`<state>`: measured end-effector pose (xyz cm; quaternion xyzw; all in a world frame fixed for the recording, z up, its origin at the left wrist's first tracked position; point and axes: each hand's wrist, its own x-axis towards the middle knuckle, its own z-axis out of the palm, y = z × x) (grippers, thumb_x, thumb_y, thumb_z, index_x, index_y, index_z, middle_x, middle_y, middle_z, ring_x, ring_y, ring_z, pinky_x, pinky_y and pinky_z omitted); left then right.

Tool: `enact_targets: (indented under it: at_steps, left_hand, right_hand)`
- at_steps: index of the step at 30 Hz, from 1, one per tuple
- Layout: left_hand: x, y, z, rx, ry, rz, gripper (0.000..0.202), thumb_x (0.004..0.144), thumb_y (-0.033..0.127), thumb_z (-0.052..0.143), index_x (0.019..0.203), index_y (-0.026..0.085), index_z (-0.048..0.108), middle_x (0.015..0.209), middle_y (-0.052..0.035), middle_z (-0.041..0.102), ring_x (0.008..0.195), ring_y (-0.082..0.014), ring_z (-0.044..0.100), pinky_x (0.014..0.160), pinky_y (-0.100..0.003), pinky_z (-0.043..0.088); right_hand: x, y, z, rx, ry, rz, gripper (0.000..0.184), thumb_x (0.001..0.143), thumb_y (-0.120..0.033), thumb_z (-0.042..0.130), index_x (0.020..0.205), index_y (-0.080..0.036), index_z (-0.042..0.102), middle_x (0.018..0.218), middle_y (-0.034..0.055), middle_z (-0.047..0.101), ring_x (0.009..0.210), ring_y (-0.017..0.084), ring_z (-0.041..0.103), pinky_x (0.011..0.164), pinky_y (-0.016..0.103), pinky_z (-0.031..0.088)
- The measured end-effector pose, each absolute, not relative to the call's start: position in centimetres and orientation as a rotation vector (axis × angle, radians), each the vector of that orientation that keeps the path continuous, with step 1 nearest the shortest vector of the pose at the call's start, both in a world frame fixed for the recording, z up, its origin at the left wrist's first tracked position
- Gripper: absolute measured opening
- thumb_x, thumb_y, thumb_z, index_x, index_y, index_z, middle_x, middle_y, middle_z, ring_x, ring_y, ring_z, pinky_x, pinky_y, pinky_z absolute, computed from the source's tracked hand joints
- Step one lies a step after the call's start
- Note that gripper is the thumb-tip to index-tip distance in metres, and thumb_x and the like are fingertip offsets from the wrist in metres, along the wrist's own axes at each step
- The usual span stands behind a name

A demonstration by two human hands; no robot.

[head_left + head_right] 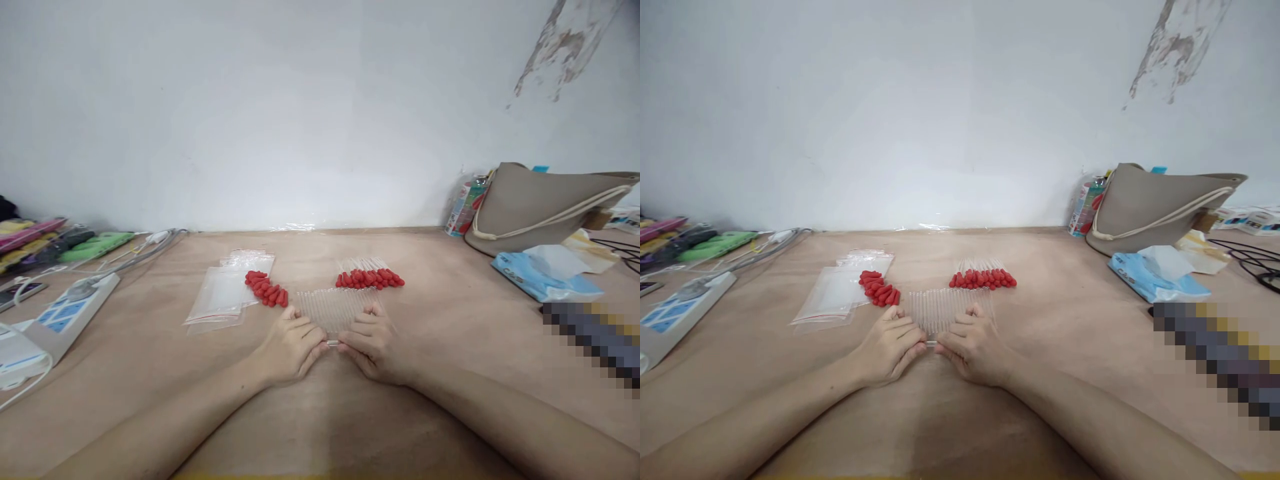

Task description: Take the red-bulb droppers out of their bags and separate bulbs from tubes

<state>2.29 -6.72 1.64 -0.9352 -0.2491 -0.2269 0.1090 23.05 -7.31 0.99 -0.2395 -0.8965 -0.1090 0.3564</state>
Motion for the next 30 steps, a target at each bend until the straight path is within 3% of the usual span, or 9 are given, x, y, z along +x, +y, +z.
enact_targets:
  at_steps: [13,22,27,30]
  left_hand:
    - [1.8,-7.6,2.0,-2.999,-0.836,-0.540,0.029,0.090,0.024,0.026,0.070,0.017,0.046,0.060,0.0003,0.052,0.057,-0.0125,0.044,0.072,-0.033,0.029]
    - [1.5,-8.3,3.9,-3.056,-0.827,-0.547,0.027,0.089,0.024,0.027,0.068,0.018,0.043,0.060,0.0006,0.049,0.056,-0.0127,0.042,0.073,-0.033,0.032]
    - [-0.4,-6.9,6.0,-2.912,-1.176,-0.712,0.032,0.090,0.028,0.025,0.064,0.018,0.041,0.059,0.0008,0.046,0.056,-0.0131,0.041,0.065,-0.030,0.035]
    - [-1.9,-5.1,7.5,-2.843,-1.495,-0.884,0.032,0.091,0.029,0.022,0.075,0.017,0.048,0.069,-0.0003,0.051,0.066,-0.0139,0.049,0.065,-0.027,0.039]
  right_hand:
    - [23.9,-8.2,1.6,-0.368,-2.344,-0.831,0.011,0.085,-0.021,0.050,0.080,-0.017,0.059,0.055,-0.0045,0.049,0.059,0.009,0.040,0.066,0.029,0.027]
    - [25.0,-8.5,2.7,-0.293,-2.259,-0.922,0.014,0.083,-0.016,0.052,0.090,-0.025,0.060,0.058,-0.0070,0.051,0.056,0.008,0.040,0.063,0.030,0.025]
    - [26.1,-7.0,2.4,-0.625,-2.113,-0.824,0.014,0.081,-0.020,0.055,0.093,-0.024,0.060,0.054,-0.0064,0.053,0.056,0.008,0.041,0.064,0.030,0.025]
    - [26.0,-5.6,1.6,-0.993,-2.002,-0.643,0.014,0.082,-0.021,0.050,0.089,-0.019,0.063,0.062,-0.0006,0.059,0.064,0.012,0.047,0.069,0.031,0.025]
